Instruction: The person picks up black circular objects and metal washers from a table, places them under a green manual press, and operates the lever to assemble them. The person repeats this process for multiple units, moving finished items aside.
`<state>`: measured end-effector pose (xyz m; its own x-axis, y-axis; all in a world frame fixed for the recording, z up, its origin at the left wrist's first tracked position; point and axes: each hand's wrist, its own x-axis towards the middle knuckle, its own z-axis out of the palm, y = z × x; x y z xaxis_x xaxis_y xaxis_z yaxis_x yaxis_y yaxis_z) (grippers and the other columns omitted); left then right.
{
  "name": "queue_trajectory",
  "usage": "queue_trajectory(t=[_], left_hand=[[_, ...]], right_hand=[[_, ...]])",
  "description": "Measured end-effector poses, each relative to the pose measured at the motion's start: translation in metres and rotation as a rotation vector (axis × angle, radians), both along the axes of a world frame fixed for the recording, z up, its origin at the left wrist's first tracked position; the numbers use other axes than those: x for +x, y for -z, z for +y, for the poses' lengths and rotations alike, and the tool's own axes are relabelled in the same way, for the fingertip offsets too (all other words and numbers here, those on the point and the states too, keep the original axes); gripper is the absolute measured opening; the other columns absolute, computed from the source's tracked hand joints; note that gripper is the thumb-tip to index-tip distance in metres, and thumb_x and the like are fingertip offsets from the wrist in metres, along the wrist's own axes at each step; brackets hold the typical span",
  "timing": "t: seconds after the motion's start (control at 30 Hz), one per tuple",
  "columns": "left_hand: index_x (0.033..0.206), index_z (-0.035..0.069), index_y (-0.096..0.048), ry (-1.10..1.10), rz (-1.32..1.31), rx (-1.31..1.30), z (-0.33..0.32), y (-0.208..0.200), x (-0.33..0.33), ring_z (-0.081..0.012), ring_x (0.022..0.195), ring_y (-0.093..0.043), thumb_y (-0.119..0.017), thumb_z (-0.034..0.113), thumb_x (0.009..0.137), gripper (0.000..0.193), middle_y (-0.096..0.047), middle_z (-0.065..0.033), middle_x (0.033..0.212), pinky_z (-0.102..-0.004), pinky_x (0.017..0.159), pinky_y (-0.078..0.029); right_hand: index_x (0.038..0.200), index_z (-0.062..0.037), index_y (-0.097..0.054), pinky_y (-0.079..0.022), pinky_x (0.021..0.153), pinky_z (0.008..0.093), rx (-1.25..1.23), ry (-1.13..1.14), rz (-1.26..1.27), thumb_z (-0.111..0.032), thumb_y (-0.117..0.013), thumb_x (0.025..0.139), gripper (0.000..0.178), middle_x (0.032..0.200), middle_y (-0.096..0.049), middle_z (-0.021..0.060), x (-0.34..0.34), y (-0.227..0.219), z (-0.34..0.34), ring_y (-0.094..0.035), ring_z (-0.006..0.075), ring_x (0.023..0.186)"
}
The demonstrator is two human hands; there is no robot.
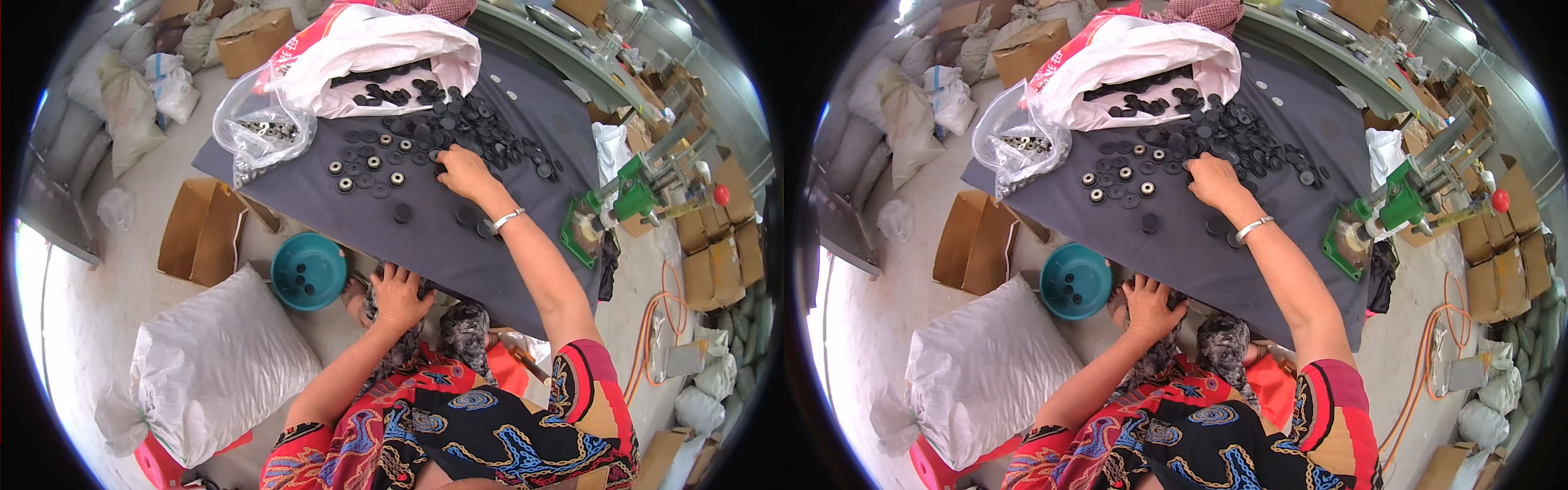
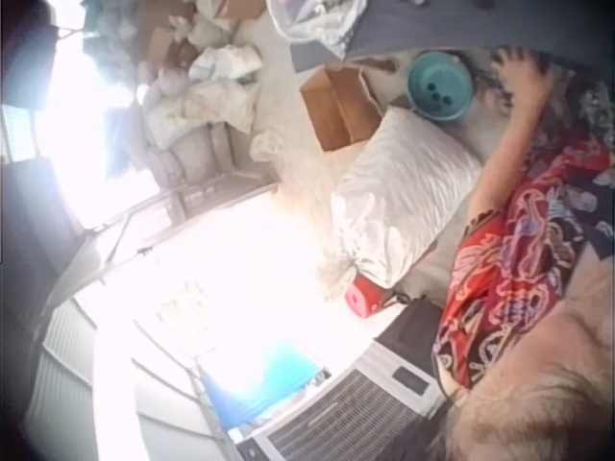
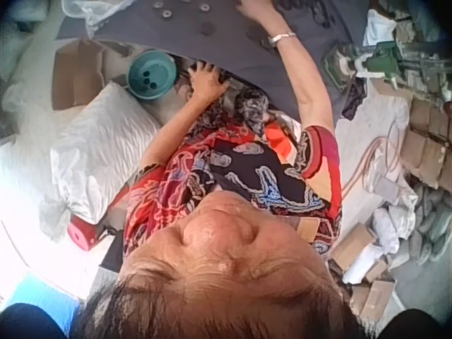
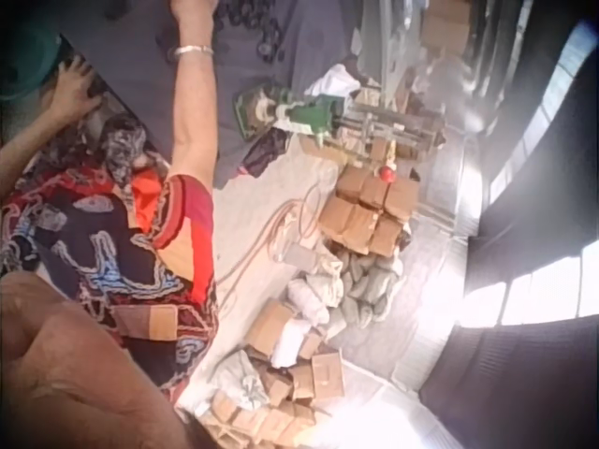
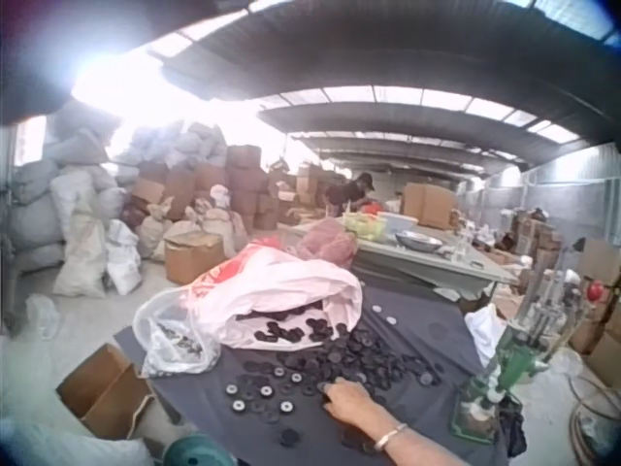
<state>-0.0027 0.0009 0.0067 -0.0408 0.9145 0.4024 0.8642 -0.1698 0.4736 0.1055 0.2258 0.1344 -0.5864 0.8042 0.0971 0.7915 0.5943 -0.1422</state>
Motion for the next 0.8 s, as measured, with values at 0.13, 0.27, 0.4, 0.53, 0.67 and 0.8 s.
queue_trajectory(t=[0.13,0.27,0.4,0.53,0.67,0.8], left_hand=[[0.109,0.009,-0.064,0.016,-0.014,-0.017,0.0,0.003,0.0,-0.0344,0.112,-0.047,-0.077,0.034,0.062,0.054,-0.058,-0.0109,0.114,-0.0507,0.083,-0.033],[0.11,0.009,-0.064,0.019,-0.017,0.005,0.001,0.006,0.0,-0.0355,0.114,-0.046,-0.078,0.035,0.062,0.056,-0.058,-0.011,0.115,-0.0527,0.084,-0.033],[0.11,0.011,-0.064,0.006,0.006,0.008,0.0,0.01,-0.001,-0.0351,0.113,-0.047,-0.077,0.036,0.064,0.054,-0.058,-0.0102,0.115,-0.0536,0.085,-0.033],[0.107,0.011,-0.065,0.008,0.019,0.02,0.0,0.002,-0.001,-0.0335,0.108,-0.049,-0.076,0.036,0.066,0.049,-0.059,-0.0096,0.112,-0.0518,0.084,-0.033],[0.103,0.011,-0.065,-0.001,0.019,0.053,0.001,0.003,0.0,-0.0334,0.107,-0.049,-0.076,0.035,0.065,0.046,-0.059,-0.0092,0.11,-0.051,0.083,-0.033],[0.104,0.011,-0.065,-0.002,0.0,-0.002,-0.001,0.006,-0.001,-0.0346,0.109,-0.049,-0.077,0.035,0.064,0.048,-0.06,-0.0099,0.109,-0.0518,0.083,-0.033]], right_hand=[[0.097,-0.003,-0.068,-0.051,0.084,0.0435,0.271,-0.046,-0.068,-0.02,-0.069,0.077,0.026,0.101,-0.063,0.0183,-0.017,-0.01,-0.026,-0.063,0.0343,0.098],[0.09,-0.0028,-0.068,-0.053,0.079,0.0427,0.042,-0.197,0.016,-0.025,-0.071,0.079,0.025,0.103,-0.064,0.0158,-0.066,-0.005,-0.047,-0.065,0.035,0.092],[0.09,-0.0032,-0.073,-0.056,0.077,0.0393,-0.014,-0.117,-0.056,-0.015,-0.067,0.08,0.017,0.103,-0.066,0.0194,-0.099,-0.001,-0.062,-0.068,0.0321,0.095],[0.091,-0.0007,-0.073,-0.057,0.076,0.0377,-0.004,-0.109,-0.064,-0.008,-0.066,0.078,0.016,0.101,-0.066,0.0223,-0.107,0.009,-0.056,-0.068,0.032,0.093],[0.082,-0.001,-0.069,-0.055,0.076,0.0432,0.084,-0.134,0.035,-0.01,-0.06,0.079,0.013,0.091,-0.066,0.0217,-0.085,0.016,-0.054,-0.067,0.0363,0.087],[0.085,0.0021,-0.068,-0.052,0.079,0.045,-0.068,0.001,0.227,-0.006,-0.054,0.076,0.019,0.086,-0.067,0.0235,-0.045,0.008,-0.044,-0.065,0.0384,0.085]])
